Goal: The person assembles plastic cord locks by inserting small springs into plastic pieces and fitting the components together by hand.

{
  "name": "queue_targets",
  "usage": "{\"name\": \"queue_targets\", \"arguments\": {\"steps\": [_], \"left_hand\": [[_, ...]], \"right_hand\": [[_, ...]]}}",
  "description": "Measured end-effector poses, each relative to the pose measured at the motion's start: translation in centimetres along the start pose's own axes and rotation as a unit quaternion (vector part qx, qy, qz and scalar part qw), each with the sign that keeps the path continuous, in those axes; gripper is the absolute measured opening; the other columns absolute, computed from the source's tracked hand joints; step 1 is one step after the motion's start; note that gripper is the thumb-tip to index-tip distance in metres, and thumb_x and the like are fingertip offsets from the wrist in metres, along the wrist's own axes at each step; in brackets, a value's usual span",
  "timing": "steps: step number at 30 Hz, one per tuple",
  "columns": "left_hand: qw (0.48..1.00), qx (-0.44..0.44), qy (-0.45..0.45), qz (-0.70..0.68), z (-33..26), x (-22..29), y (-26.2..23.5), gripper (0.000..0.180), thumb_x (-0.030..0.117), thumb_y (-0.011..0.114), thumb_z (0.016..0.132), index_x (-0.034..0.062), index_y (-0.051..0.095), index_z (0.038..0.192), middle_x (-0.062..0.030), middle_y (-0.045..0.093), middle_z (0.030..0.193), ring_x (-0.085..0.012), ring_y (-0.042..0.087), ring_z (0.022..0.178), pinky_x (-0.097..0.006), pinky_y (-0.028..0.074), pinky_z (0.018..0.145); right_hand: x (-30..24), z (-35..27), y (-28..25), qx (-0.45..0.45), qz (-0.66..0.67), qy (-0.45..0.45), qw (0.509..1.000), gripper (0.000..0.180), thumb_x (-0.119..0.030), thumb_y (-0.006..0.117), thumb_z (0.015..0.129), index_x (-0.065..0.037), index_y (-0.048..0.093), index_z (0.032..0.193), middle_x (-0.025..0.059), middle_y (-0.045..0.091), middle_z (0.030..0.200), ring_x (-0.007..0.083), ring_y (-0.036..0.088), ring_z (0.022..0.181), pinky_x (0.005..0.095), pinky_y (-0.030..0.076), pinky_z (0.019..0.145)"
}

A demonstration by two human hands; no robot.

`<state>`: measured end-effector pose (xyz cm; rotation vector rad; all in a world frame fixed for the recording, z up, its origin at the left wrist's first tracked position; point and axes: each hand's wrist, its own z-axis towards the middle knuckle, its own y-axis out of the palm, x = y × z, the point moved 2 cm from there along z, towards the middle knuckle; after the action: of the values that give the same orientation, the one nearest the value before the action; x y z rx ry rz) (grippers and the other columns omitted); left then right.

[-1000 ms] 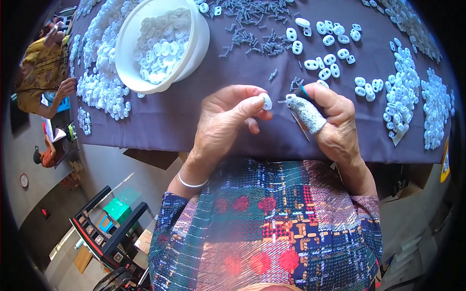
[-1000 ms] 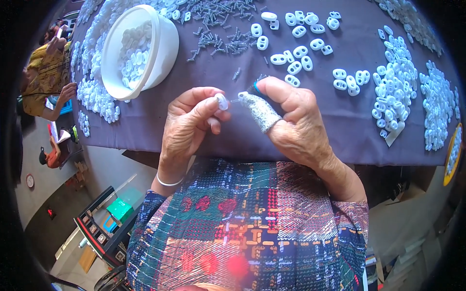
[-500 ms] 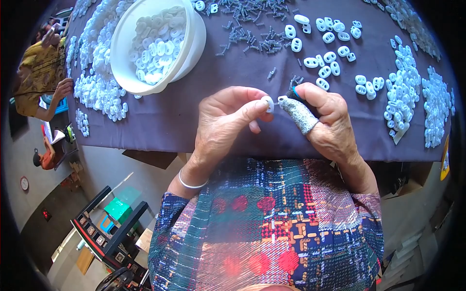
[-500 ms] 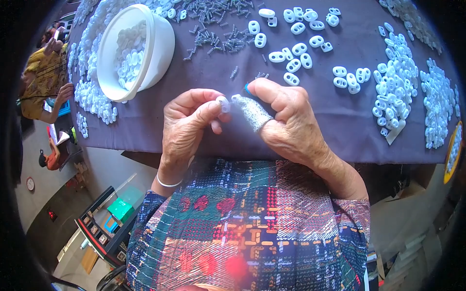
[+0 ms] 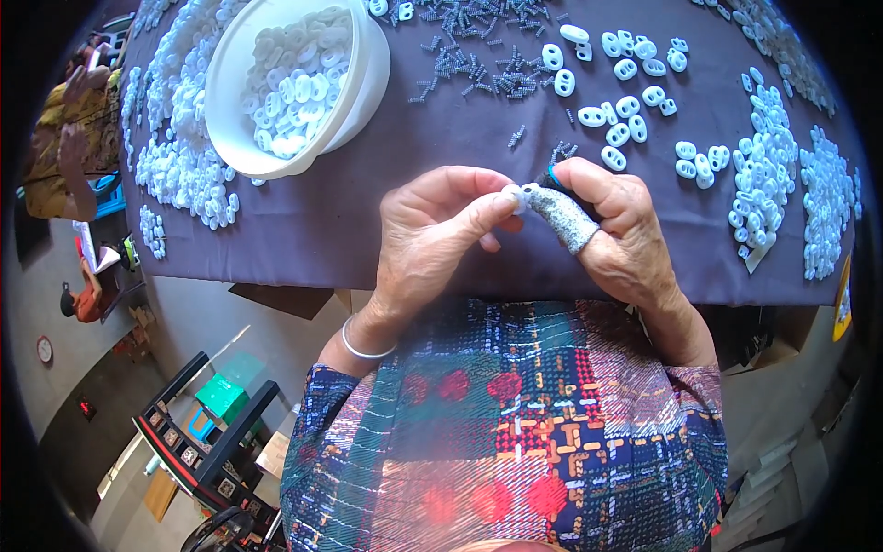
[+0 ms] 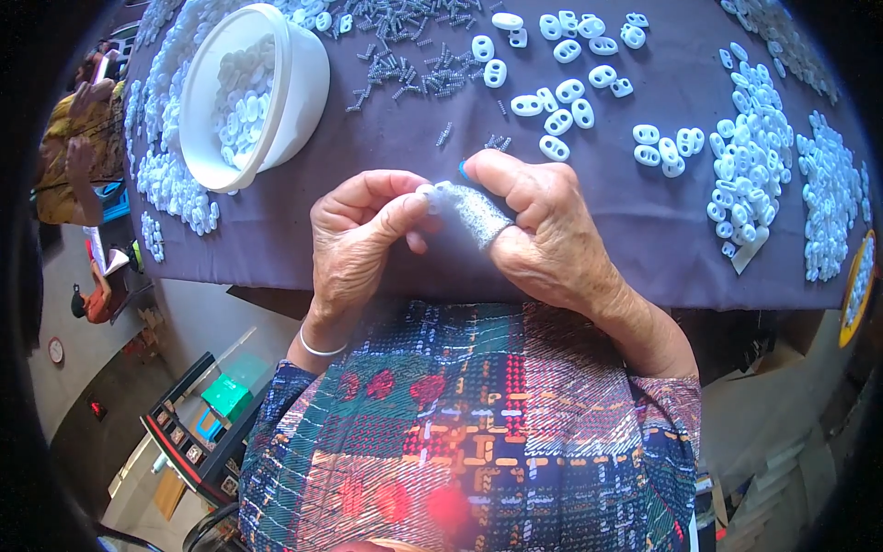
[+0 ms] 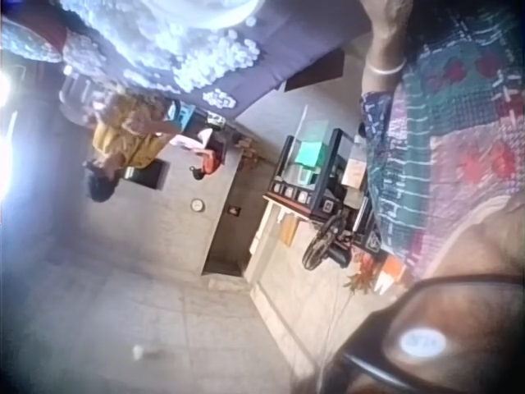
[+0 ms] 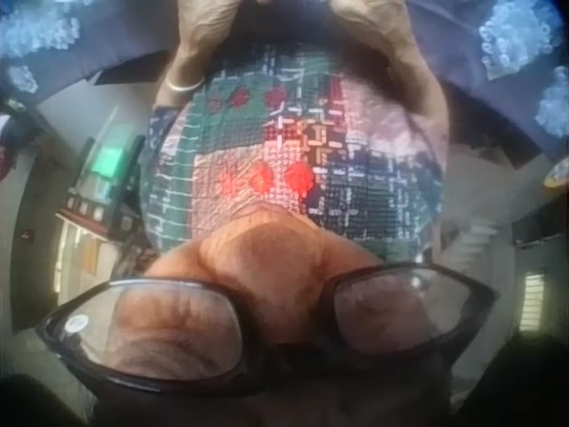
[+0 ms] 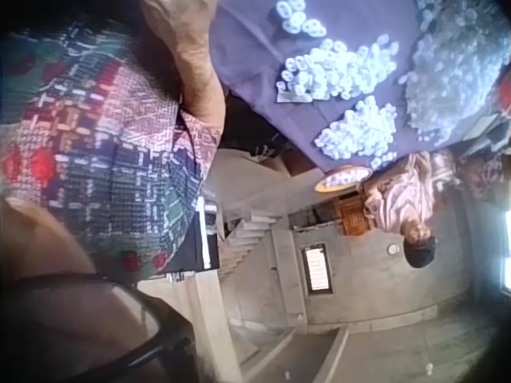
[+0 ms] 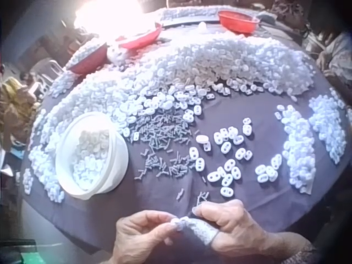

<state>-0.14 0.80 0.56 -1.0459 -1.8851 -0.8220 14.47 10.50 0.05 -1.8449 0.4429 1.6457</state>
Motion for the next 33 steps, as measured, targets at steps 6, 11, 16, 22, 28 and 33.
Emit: {"name": "queue_targets", "arguments": {"steps": [6, 11, 16, 22, 28, 33], "left_hand": [[1.000, 0.003, 0.013, 0.004, -0.1, -0.2, 0.2, 0.014, 0.006, 0.066, 0.085, -0.0020, 0.064, 0.096, -0.0083, 0.067, 0.083, -0.0112, 0.063, 0.070, -0.021, 0.050, 0.058], [1.000, 0.011, 0.026, -0.004, -0.2, -0.4, 0.4, 0.014, 0.006, 0.066, 0.085, -0.0022, 0.064, 0.096, -0.0080, 0.067, 0.082, -0.0104, 0.062, 0.068, -0.020, 0.050, 0.059], [0.999, 0.017, 0.038, -0.006, -0.2, -0.7, 0.5, 0.014, 0.006, 0.066, 0.085, -0.0026, 0.063, 0.096, -0.0072, 0.066, 0.080, -0.0100, 0.062, 0.067, -0.021, 0.050, 0.059], [0.999, 0.028, 0.042, -0.011, -0.4, -0.9, 0.5, 0.014, 0.003, 0.067, 0.084, -0.0022, 0.064, 0.096, -0.0051, 0.066, 0.084, -0.0084, 0.062, 0.069, -0.019, 0.051, 0.060], [0.998, 0.033, 0.051, 0.013, -0.4, -0.8, 0.7, 0.014, 0.006, 0.067, 0.084, -0.0018, 0.063, 0.095, -0.0061, 0.066, 0.082, -0.0084, 0.061, 0.066, -0.020, 0.051, 0.061], [0.998, 0.038, 0.042, 0.023, -0.2, -0.7, 0.8, 0.014, 0.005, 0.068, 0.084, -0.0012, 0.063, 0.095, -0.0054, 0.066, 0.082, -0.0080, 0.061, 0.066, -0.019, 0.051, 0.061]], "right_hand": [[0.4, 0.0, 0.1, -0.009, 0.003, 0.007, 1.000, 0.004, 0.000, 0.058, 0.082, 0.003, 0.058, 0.086, 0.0033, 0.053, 0.063, 0.0079, 0.050, 0.056, 0.0243, 0.038, 0.050], [0.6, 0.2, 0.0, -0.024, 0.000, 0.011, 1.000, 0.005, 0.000, 0.056, 0.083, 0.002, 0.059, 0.086, 0.0024, 0.053, 0.062, 0.0073, 0.052, 0.055, 0.0236, 0.039, 0.049], [0.6, 0.2, -0.1, -0.034, 0.016, 0.026, 0.999, 0.005, -0.001, 0.056, 0.084, 0.001, 0.059, 0.087, 0.0008, 0.053, 0.062, 0.0065, 0.051, 0.054, 0.0222, 0.039, 0.050], [0.6, 0.2, 0.0, -0.044, 0.035, 0.042, 0.998, 0.004, -0.002, 0.056, 0.084, 0.000, 0.059, 0.085, -0.0006, 0.051, 0.060, 0.0057, 0.049, 0.053, 0.0220, 0.037, 0.049], [1.0, 0.2, 0.2, -0.044, 0.044, 0.032, 0.998, 0.004, -0.003, 0.056, 0.085, 0.000, 0.059, 0.083, -0.0008, 0.049, 0.057, 0.0060, 0.048, 0.051, 0.0225, 0.036, 0.047], [1.1, 0.2, 0.1, -0.043, 0.058, 0.038, 0.997, 0.004, -0.003, 0.057, 0.085, 0.001, 0.059, 0.084, -0.0006, 0.049, 0.057, 0.0063, 0.049, 0.050, 0.0228, 0.036, 0.046]]}}
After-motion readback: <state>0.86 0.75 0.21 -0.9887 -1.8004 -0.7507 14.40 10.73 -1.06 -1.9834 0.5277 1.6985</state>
